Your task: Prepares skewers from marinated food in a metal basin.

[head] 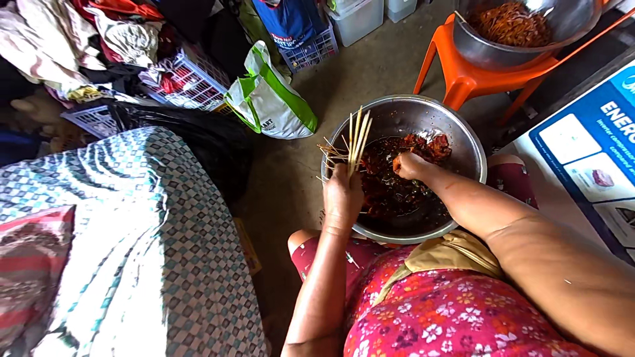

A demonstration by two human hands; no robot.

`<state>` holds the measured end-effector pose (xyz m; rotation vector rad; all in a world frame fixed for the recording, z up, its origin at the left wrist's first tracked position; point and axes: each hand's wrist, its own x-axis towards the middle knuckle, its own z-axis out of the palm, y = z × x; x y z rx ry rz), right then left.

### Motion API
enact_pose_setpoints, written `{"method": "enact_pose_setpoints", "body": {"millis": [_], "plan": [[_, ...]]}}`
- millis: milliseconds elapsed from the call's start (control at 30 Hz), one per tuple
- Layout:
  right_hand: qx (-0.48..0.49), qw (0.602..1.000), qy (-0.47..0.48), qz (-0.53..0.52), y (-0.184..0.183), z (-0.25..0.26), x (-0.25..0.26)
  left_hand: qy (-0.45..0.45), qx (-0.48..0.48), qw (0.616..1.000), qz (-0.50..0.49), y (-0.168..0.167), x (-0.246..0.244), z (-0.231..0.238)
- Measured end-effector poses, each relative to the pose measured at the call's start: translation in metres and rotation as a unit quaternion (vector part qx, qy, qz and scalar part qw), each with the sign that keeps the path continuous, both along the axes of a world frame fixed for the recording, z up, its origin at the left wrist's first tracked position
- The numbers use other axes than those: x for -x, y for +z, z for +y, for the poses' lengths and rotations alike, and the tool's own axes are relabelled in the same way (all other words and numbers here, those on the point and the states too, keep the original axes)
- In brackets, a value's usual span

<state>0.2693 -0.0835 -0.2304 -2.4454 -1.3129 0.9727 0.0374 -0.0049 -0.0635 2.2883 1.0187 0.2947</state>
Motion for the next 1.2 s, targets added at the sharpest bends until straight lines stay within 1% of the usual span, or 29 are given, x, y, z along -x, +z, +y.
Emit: {"method": "enact_pose_setpoints", "body": {"millis": [67,133,200,267,333,433,467,500,533,567,600,633,700,733,800,833,867,1033,1133,1200], "plan": [[0.011,1.0,-0.016,0.01,0.006,-0.001,0.0,-0.01,0.07,0.997,-0.045,-0.019,-0.009,-0.015],[-0.007,0.999,-0.029,0.018,0.006,-0.003,-0.004,-0.012,0.135,0.989,-0.055,-0.043,-0.017,-0.027],[-0.012,0.999,-0.03,0.013,0.004,-0.004,-0.007,-0.006,0.177,0.983,-0.051,-0.064,-0.023,-0.035],[0.023,1.0,-0.011,0.002,0.011,-0.004,-0.002,-0.009,0.196,0.98,-0.032,-0.077,-0.025,-0.037],[0.063,0.998,-0.003,-0.01,0.021,-0.002,0.004,-0.011,0.198,0.98,-0.024,-0.08,-0.026,-0.035],[0.093,0.995,-0.023,-0.003,0.028,0.001,0.007,0.0,0.198,0.98,-0.016,-0.081,-0.027,-0.03],[0.072,0.996,-0.05,0.018,0.023,0.001,0.003,0.007,0.203,0.979,-0.012,-0.081,-0.027,-0.028],[0.029,0.994,-0.093,0.052,0.015,0.001,-0.003,0.012,0.207,0.978,-0.008,-0.081,-0.027,-0.027],[-0.017,0.983,-0.152,0.105,0.012,0.0,-0.006,0.014,0.21,0.978,-0.004,-0.081,-0.027,-0.027],[-0.065,0.957,-0.225,0.173,0.016,0.0,-0.007,0.015,0.213,0.977,-0.001,-0.08,-0.027,-0.027],[-0.1,0.916,-0.294,0.253,0.027,0.0,-0.005,0.015,0.215,0.976,0.001,-0.08,-0.027,-0.027],[-0.125,0.866,-0.355,0.33,0.036,-0.001,-0.005,0.015,0.218,0.976,0.004,-0.079,-0.027,-0.027],[-0.157,0.773,-0.437,0.433,0.048,-0.003,-0.006,0.013,0.223,0.975,0.011,-0.079,-0.027,-0.026],[-0.167,0.738,-0.462,0.462,0.053,-0.004,-0.005,0.011,0.225,0.974,0.016,-0.078,-0.027,-0.026],[-0.184,0.698,-0.491,0.487,0.058,-0.004,-0.003,0.005,0.227,0.974,0.023,-0.077,-0.028,-0.027],[-0.191,0.687,-0.496,0.496,0.058,-0.004,-0.003,0.003,0.226,0.974,0.023,-0.077,-0.028,-0.027],[-0.197,0.68,-0.497,0.502,0.056,-0.005,-0.003,0.002,0.225,0.974,0.024,-0.077,-0.027,-0.027],[-0.201,0.682,-0.483,0.511,0.056,-0.005,-0.004,-0.002,0.223,0.974,0.028,-0.076,-0.027,-0.027],[-0.198,0.699,-0.469,0.503,0.06,-0.006,-0.003,-0.006,0.218,0.976,0.024,-0.078,-0.027,-0.027],[-0.203,0.721,-0.439,0.496,0.056,-0.006,-0.005,-0.009,0.214,0.977,0.022,-0.078,-0.026,-0.026]]}}
